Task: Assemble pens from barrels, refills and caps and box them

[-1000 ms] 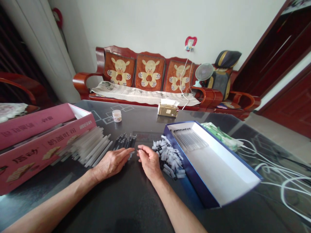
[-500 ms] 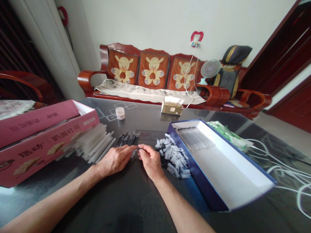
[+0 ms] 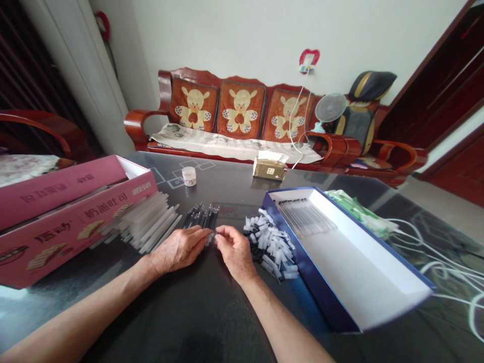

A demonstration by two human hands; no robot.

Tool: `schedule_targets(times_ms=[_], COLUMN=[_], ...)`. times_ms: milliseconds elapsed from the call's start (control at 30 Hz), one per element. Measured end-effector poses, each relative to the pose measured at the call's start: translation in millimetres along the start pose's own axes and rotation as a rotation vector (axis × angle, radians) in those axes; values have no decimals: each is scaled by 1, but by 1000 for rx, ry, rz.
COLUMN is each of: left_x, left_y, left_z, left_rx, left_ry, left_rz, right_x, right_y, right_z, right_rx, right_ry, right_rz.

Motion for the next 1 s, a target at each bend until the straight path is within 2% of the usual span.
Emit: schedule_targets(times_ms=[200,333,467,667,900,1000], left_x=[0,0,0,0,0,0], left_y=[-5,-7,-7,-6,-7,-8], left_z=[2,4,5,5,6,6], left_rx=[-25,-39,-42,-60,-90,-88], left_ry=[-5,16,27,16,30,24], left_rz=[10,22,20,30,7,14], right_x=[0,1,3,5,3,4], right_y=[1,2,3,3,5,5], right_z=[-1,-7,-15,-15,-19,-18], right_rx=[-60,-5,84,55,191,179], right_ry=[62,92,70,42,38,39], right_rz=[-28,-40,-30,-87,-8,-34])
Point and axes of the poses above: each hand's wrist, its own x-axis away from the middle knuckle, its own y-axis out of the palm, z = x × y, the point moved 4 cm from there along -x, towards the middle knuckle, and after that the axes turned 11 degrees about -z, right-handed, at the moved point
